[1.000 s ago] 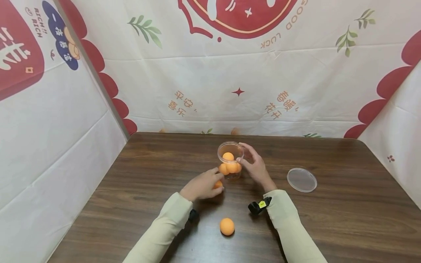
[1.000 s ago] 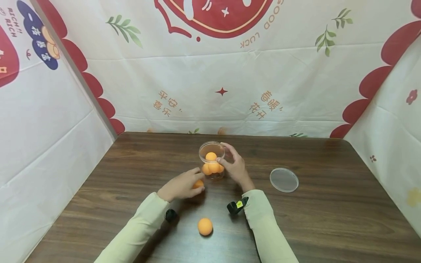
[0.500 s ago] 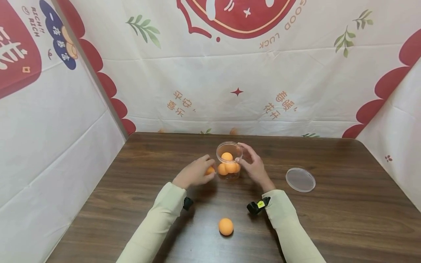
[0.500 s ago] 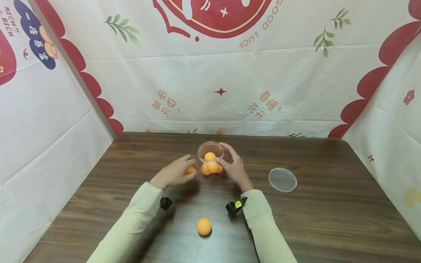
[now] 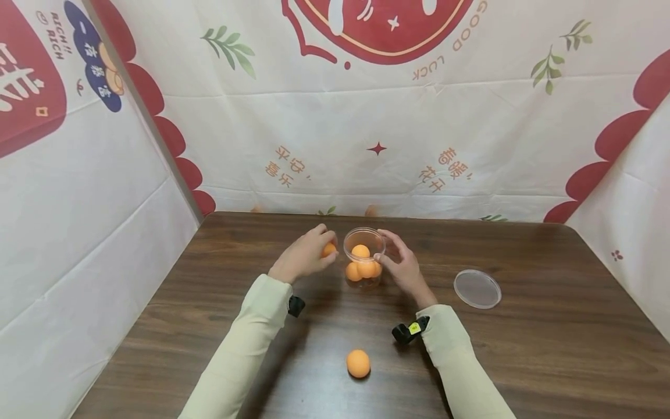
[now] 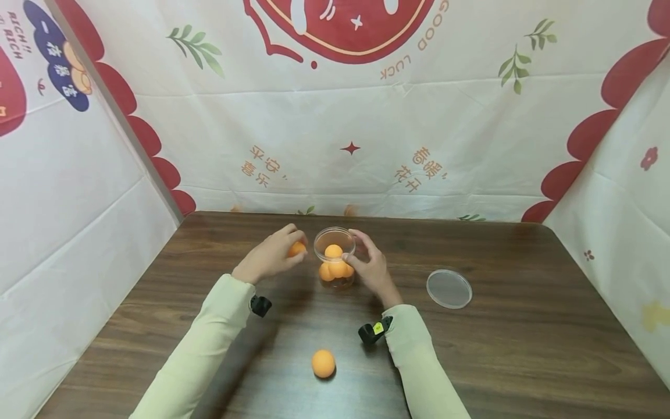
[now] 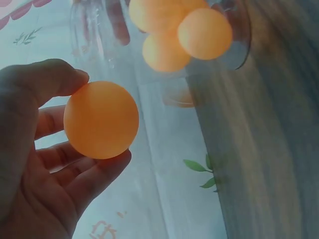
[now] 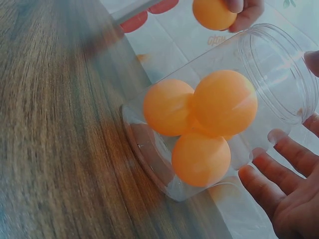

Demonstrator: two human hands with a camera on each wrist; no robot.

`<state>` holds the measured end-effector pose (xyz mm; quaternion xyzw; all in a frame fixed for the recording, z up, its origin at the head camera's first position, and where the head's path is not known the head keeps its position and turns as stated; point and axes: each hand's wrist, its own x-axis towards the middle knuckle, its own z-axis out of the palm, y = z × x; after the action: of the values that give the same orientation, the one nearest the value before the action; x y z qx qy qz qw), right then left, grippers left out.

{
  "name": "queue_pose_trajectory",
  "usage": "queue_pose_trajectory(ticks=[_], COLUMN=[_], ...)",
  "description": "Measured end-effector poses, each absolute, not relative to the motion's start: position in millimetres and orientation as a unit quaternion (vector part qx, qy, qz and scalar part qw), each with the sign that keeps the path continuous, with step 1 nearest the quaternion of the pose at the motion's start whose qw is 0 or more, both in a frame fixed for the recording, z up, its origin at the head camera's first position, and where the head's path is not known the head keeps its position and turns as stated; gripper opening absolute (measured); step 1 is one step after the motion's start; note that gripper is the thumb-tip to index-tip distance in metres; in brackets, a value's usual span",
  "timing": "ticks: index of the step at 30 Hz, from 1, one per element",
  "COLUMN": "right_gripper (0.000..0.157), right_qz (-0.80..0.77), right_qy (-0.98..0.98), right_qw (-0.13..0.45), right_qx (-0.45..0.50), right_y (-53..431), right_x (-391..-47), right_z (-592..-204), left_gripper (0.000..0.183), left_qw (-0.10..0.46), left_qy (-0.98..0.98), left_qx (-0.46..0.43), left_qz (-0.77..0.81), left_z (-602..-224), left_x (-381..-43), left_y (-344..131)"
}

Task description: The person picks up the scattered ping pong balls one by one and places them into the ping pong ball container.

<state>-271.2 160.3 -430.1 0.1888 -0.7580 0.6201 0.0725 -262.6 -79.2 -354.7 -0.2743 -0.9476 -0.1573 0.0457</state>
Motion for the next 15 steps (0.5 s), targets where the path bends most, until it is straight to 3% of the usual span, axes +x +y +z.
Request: queue_pose_trajectory(ticks=[15], right_gripper=[0.052], right_qz=[0.623], right_qy=[-0.757], right_qw=[0.066], right_qx=[0.185], right_y=[160.9], right_x=[-270.4], right_z=[-430.4], left_gripper=[0.013], left_qw=[0.09], left_qy=[-0.933], left_qx=[-0.299], left_qz=[-0.178], left_z=[-338.0], left_x=[-272.2], left_y=[-67.5])
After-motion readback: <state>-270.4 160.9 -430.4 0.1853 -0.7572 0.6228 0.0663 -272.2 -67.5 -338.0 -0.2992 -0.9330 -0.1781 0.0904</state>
